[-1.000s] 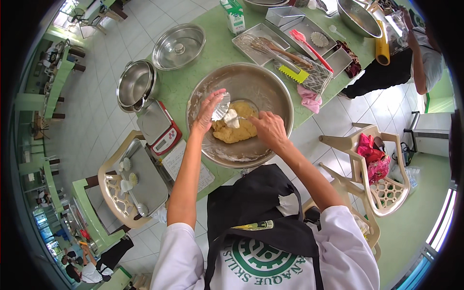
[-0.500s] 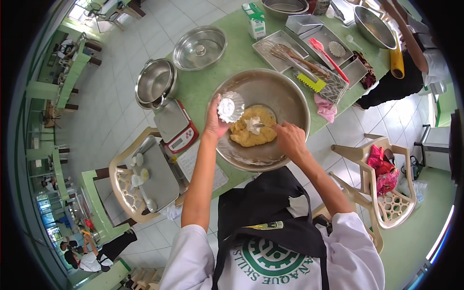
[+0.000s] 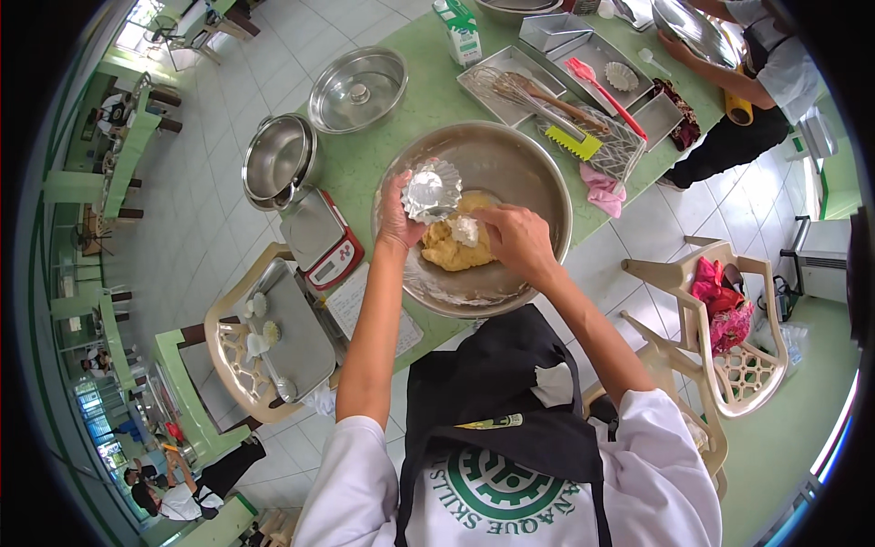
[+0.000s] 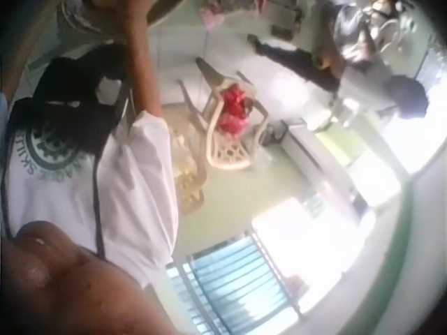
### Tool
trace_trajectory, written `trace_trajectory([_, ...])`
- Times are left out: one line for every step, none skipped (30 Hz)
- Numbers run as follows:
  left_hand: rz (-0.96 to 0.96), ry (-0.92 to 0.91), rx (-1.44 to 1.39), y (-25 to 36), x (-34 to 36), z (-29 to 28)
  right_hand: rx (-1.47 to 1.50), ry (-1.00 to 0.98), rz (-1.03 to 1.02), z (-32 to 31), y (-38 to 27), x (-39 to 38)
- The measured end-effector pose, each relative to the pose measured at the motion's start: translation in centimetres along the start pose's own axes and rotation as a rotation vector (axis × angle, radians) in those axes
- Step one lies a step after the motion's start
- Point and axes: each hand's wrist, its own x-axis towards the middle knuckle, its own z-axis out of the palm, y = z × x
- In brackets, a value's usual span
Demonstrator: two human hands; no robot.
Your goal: The person kneads dough in a metal bowl by hand, adds a white ingredient from a small cup into the bowl using a spoon, and kneads the dough by hand.
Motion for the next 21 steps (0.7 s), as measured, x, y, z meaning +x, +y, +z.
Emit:
trace_trajectory([0.005,-0.019,0.052,-0.1,0.2,0.1,-0.02,0.019,0.019,-0.2,0.0,0.5])
trace_trajectory([0.004,-0.043,0.109,-0.3,0.5,0.2,-0.04,0.045,0.045,-0.4,0.1,0.6])
trace_trajectory([-0.005,-0.049,0.108,-0.5,0.8,0.3,-0.043,0.049,0.055,-0.2,0.6,0.3])
trace_trajectory([0.011,-0.068,0.127,-0.6,1.0,0.4,-0.034,0.055,0.027,0.4,1.2,0.0])
trace_trajectory([0.035,-0.079,0.147,-0.5,1.2,0.1,-0.02,0.056,-0.01,0.8,1.3,0.0])
trace_trajectory([0.047,-0.061,0.145,-0.4,1.3,-0.1,-0.018,0.054,-0.011,0.7,1.6,-0.4])
trace_trajectory([0.049,-0.057,0.145,-0.3,1.5,-0.4,-0.058,-0.013,-0.006,0.3,1.9,-1.1])
trace_trajectory([0.085,-0.018,0.153,-0.2,1.6,-0.6,-0.101,-0.079,0.004,0.1,2.0,-1.6])
trace_trajectory([0.12,0.014,0.161,-0.3,2.0,-0.7,-0.104,-0.076,0.009,0.5,2.8,-1.4])
trace_trajectory([0.146,0.045,0.149,-0.4,2.2,-1.0,-0.019,-0.048,0.097,1.7,4.2,-0.9])
trace_trajectory([0.136,0.036,0.143,-0.6,2.3,-1.2,0.062,-0.017,0.193,2.7,5.8,-0.9])
trace_trajectory([0.144,0.047,0.125,-0.8,2.1,-1.2,0.054,-0.013,0.202,3.6,6.8,-1.2])
trace_trajectory([0.152,0.055,0.109,-0.9,2.1,-1.2,0.041,-0.036,0.287,4.7,7.5,-1.2])
trace_trajectory([0.153,0.081,0.107,-0.9,1.7,-1.6,0.033,-0.066,0.367,5.1,7.2,-1.0])
trace_trajectory([0.15,0.078,0.104,-0.8,1.5,-2.0,0.03,-0.065,0.371,4.9,7.2,-1.4])
trace_trajectory([0.16,0.088,0.106,-0.5,1.3,-2.4,-0.088,-0.104,0.363,4.6,7.3,-2.2])
trace_trajectory([0.173,0.102,0.103,-0.3,0.9,-2.8,-0.209,-0.148,0.35,3.8,7.0,-2.6])
trace_trajectory([0.147,0.117,0.091,0.2,0.3,-3.1,-0.216,-0.153,0.353,2.8,6.2,-2.5])
trace_trajectory([0.144,0.118,0.083,0.1,0.0,-3.2,-0.287,-0.191,0.326,1.8,5.3,-2.0])
trace_trajectory([0.153,0.141,0.065,0.3,-0.3,-3.1,-0.356,-0.223,0.296,1.3,4.4,-1.5])
trace_trajectory([0.162,0.156,0.046,0.5,-0.1,-3.0,-0.362,-0.214,0.299,1.6,4.3,-0.6])
